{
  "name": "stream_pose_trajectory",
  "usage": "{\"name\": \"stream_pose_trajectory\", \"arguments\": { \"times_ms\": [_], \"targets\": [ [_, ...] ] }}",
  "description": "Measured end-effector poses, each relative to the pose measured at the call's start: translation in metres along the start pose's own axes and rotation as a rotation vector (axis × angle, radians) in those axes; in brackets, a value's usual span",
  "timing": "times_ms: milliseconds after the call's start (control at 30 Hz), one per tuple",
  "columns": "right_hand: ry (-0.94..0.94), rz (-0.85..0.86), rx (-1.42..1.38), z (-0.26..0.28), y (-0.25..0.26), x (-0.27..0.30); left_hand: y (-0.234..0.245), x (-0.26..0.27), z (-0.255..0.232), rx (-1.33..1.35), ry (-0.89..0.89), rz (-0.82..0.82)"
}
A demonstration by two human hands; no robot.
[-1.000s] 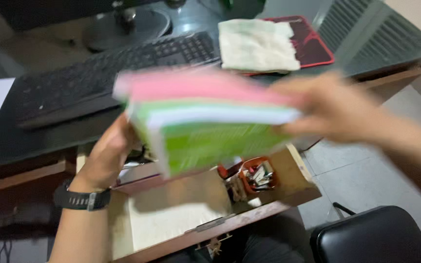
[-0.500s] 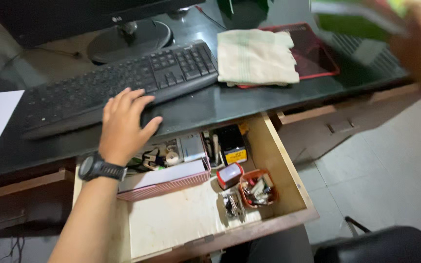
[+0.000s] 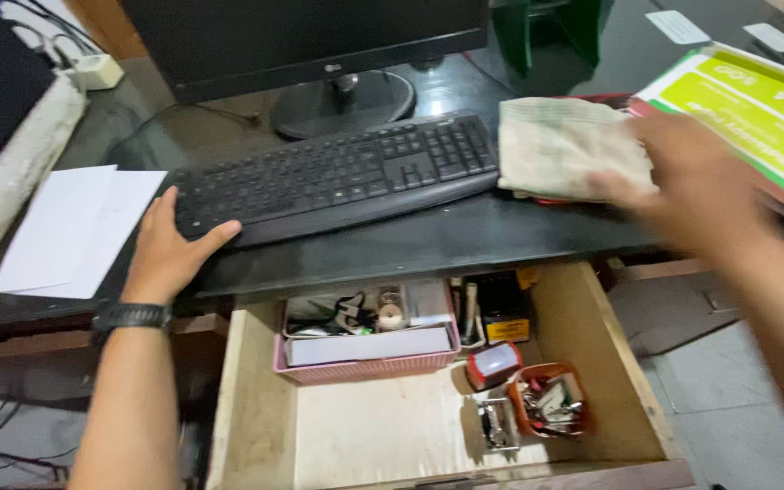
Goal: The person clears office supplies and containers from a desk drawer, wipes the interior with a cloth, and then organizes the contents by wrapping a power adapter cord and replacing the items back into the drawer.
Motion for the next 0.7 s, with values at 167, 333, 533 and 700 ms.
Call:
{"name": "stream_pose_trajectory", "arguments": {
  "times_ms": [167,333,533,700],
  "targets": [
    [0.058,0.232,-0.153,0.117,-0.093,-0.07,-0.002,-0.013,0.0,0.199,0.314,-0.07],
    [-0.455,0.417,-0.015,0.117,-0.148,-0.121,0.003,-0.023,0.006,0.077,0.371,-0.073],
    [-0.568,0.435,-0.173,0.09,-0.17,-0.13,-0.002,-0.019,0.011,0.215,0.271,-0.196],
    [-0.498,0.243,-0.336,0.067,-0.193,-0.159,-0.003,-0.047,0.008,0.246,0.157,-0.268]
  ]
}}
Point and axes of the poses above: each hand's wrist, its own x-axis away from the middle knuckle, its own y-axis out of the back of the hand, z = x × y, the point moved 3 cm from there along -x, towards the middle knuckle, and after that the axes turned 11 degrees about -y, right-handed, at the moved point
